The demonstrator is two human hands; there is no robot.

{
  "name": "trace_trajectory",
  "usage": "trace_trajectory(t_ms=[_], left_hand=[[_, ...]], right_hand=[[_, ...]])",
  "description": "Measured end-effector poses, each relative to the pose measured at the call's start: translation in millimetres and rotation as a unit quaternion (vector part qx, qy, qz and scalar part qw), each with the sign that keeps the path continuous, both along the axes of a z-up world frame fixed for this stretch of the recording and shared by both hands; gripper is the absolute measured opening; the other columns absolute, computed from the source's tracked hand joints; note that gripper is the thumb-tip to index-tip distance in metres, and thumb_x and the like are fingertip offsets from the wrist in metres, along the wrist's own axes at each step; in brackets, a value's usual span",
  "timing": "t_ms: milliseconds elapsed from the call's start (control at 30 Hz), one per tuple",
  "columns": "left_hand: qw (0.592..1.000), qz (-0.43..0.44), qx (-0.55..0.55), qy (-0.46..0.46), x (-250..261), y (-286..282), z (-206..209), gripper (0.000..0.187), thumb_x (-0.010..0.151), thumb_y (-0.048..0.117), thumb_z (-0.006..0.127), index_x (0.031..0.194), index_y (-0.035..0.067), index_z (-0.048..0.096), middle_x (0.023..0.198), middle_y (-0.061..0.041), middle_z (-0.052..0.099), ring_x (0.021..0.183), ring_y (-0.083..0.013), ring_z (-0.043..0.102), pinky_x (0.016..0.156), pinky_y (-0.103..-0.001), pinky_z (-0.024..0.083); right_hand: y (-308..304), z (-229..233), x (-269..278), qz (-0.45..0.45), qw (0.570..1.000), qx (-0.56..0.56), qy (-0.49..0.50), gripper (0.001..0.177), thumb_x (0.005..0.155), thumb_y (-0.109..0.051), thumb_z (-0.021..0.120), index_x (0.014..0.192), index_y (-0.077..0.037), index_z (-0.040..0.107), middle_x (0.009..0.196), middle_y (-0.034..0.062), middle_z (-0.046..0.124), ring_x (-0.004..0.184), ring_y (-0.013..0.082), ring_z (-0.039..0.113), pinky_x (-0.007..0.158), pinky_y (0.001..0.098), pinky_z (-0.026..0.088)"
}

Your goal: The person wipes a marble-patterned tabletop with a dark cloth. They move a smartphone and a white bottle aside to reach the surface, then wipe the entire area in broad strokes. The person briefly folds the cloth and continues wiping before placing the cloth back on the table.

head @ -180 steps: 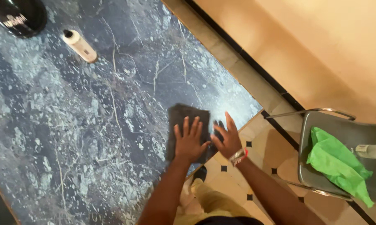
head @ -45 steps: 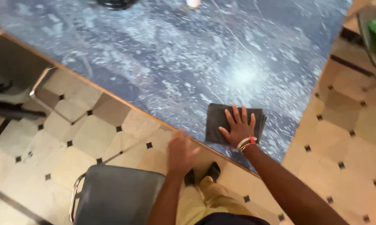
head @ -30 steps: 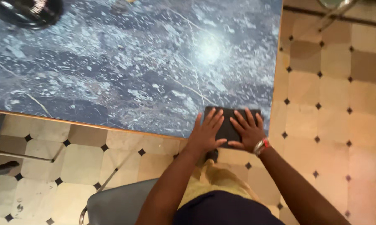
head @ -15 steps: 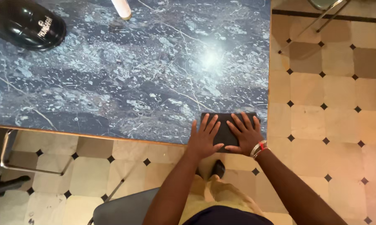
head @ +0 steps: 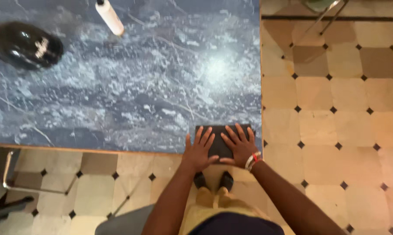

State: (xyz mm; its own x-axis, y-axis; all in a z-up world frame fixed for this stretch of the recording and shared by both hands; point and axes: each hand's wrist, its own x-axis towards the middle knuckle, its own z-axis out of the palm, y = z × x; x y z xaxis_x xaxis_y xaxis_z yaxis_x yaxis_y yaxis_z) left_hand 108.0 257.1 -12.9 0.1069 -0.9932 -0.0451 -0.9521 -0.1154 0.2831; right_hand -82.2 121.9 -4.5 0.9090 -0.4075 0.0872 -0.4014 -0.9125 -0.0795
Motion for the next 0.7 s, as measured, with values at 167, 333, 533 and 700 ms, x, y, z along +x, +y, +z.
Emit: trace_trajectory(t_ms=[167,333,533,700], left_hand=[[0.999,0.009,0.022,-0.022,-12,0,10,0.096,0.083,0.067,0.065,0.156,0.013,0.034,0.169,-0.005,0.014,0.155,-0.0326,0.006,0.111,-0.078,0.013],[0.999,0.007,0.029,-0.019,-43,-16,8,0.101,0.079,0.068,0.069,0.157,0.015,0.034,0.17,-0.01,0.014,0.155,-0.039,0.009,0.11,-0.078,0.017],[0.999,-0.007,0.049,-0.007,-71,-50,6,0.112,0.07,0.069,0.077,0.16,0.021,0.031,0.168,-0.011,0.013,0.153,-0.0442,0.008,0.113,-0.077,0.016],[0.991,0.001,0.134,-0.008,-67,-51,29,0.121,0.063,0.064,0.085,0.16,0.027,0.023,0.169,-0.004,0.005,0.156,-0.037,0.001,0.113,-0.079,0.012]], right_hand=[[-3,5,-7,0.026,0.999,0.004,-0.037,0.1,0.073,-0.084,0.057,0.147,-0.019,0.048,0.162,0.0106,0.031,0.149,0.0404,0.022,0.112,0.0704,0.012],[-15,2,-32,0.021,0.999,0.001,-0.025,0.101,0.07,-0.085,0.058,0.147,-0.02,0.048,0.162,0.0092,0.032,0.149,0.0383,0.023,0.114,0.069,0.014],[-28,-2,-63,0.008,1.0,0.009,0.013,0.104,0.069,-0.084,0.059,0.15,-0.02,0.045,0.163,0.0076,0.029,0.152,0.0377,0.019,0.114,0.07,0.013],[-23,0,-53,-0.016,0.997,0.023,0.073,0.111,0.065,-0.087,0.061,0.152,-0.021,0.038,0.164,0.0079,0.023,0.152,0.0395,0.013,0.113,0.0732,0.011]])
